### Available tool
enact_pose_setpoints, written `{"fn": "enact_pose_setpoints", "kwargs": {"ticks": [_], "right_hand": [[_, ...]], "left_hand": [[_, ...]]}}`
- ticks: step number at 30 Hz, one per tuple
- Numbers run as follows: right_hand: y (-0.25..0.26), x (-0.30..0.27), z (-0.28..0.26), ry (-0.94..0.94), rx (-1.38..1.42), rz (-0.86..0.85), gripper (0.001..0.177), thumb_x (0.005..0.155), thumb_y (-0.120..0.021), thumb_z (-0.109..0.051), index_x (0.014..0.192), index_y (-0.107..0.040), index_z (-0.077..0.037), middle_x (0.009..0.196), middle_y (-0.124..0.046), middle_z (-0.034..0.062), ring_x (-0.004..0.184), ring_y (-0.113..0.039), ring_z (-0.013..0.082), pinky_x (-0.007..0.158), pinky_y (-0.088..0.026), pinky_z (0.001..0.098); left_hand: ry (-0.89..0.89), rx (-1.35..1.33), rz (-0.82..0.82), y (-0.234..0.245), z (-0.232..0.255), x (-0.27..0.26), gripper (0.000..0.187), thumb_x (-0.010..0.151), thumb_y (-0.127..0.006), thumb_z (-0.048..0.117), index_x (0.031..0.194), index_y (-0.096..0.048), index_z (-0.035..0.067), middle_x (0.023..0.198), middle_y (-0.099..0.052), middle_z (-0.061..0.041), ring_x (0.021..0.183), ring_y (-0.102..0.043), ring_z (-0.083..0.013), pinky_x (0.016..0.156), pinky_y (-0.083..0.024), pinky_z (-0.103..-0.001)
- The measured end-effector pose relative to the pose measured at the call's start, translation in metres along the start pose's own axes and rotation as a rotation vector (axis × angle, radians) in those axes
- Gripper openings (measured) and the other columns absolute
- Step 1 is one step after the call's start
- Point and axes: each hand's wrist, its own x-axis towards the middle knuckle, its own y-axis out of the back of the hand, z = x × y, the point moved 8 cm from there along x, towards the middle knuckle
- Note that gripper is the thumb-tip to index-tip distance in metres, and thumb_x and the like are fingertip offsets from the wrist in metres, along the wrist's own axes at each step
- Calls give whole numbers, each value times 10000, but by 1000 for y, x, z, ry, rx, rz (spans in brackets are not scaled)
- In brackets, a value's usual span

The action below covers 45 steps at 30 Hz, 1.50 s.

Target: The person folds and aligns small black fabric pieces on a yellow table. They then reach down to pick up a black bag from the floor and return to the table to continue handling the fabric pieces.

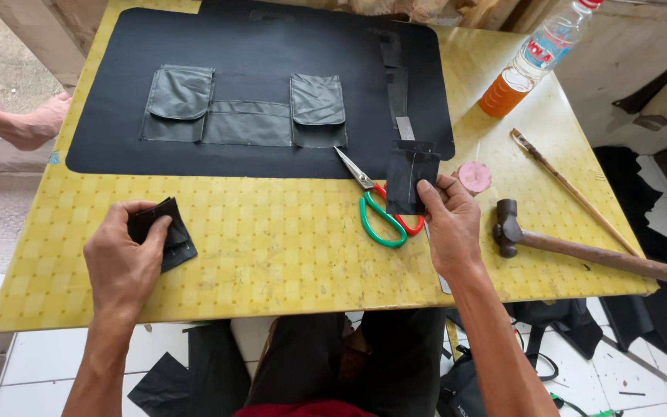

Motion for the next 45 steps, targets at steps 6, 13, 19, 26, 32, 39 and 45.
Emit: {"fn": "enact_pose_setpoints", "kwargs": {"ticks": [6, 13, 19, 26, 32, 39, 45], "right_hand": [[-6, -21, -2, 65, 0, 4, 117, 933, -643, -60, 1045, -615, -45, 747, -656, 20, 649, -640, 63, 605, -513, 150], [-22, -48, 22, 11, 46, -3, 137, 922, -651, -62, 1051, -609, -39, 739, -636, 5, 652, -620, 53, 607, -506, 155], [-26, -55, 41, -2, 75, -19, 181, 884, -683, -18, 1047, -607, 7, 698, -633, 67, 618, -649, 118, 585, -562, 230], [-24, -57, 45, 57, -13, -78, 268, 873, -692, -7, 1122, -595, -11, 766, -663, 41, 659, -632, 55, 645, -549, 190], [-25, -58, 43, 104, -63, -105, 289, 876, -684, 7, 1150, -592, -7, 805, -685, 55, 684, -636, 54, 677, -553, 196], [-17, -56, 55, 127, -145, -126, 155, 975, -585, -52, 1127, -588, -22, 769, -640, -2, 709, -585, 32, 704, -537, 197], [-37, -61, 29, 72, -91, -61, 95, 1004, -573, -117, 1049, -563, -34, 684, -624, -3, 641, -607, 31, 643, -536, 180]], "left_hand": [[85, -685, -123, -30, 56, 1, 588, 821, -718, -45, 1355, -483, 25, 945, -674, -131, 821, -627, -137, 750, -542, -279], [149, -859, -214, -93, 133, -10, 580, 796, -735, -13, 1324, -502, 44, 875, -701, -118, 754, -661, -137, 678, -587, -291], [148, -928, -316, -130, 156, -23, 511, 901, -619, 29, 1386, -467, 82, 950, -719, -123, 885, -651, -115, 803, -574, -306], [43, -810, -417, -138, 161, -34, 300, 984, -488, 69, 1128, -723, 189, 1061, -731, -39, 1057, -622, -118, 951, -494, -340], [62, -858, -548, -141, 163, -42, 338, 1009, -440, 265, 1209, -695, 168, 1130, -717, -72, 1131, -598, -152, 1009, -447, -374], [122, -885, -473, -139, 161, -38, 191, 977, -599, 229, 890, -750, 151, 678, -556, 83, 754, -469, -18, 717, -481, -217], [116, -906, -437, -142, 155, -34, 192, 980, -607, 233, 868, -747, 163, 631, -527, 101, 708, -453, -1, 674, -472, -192]]}}
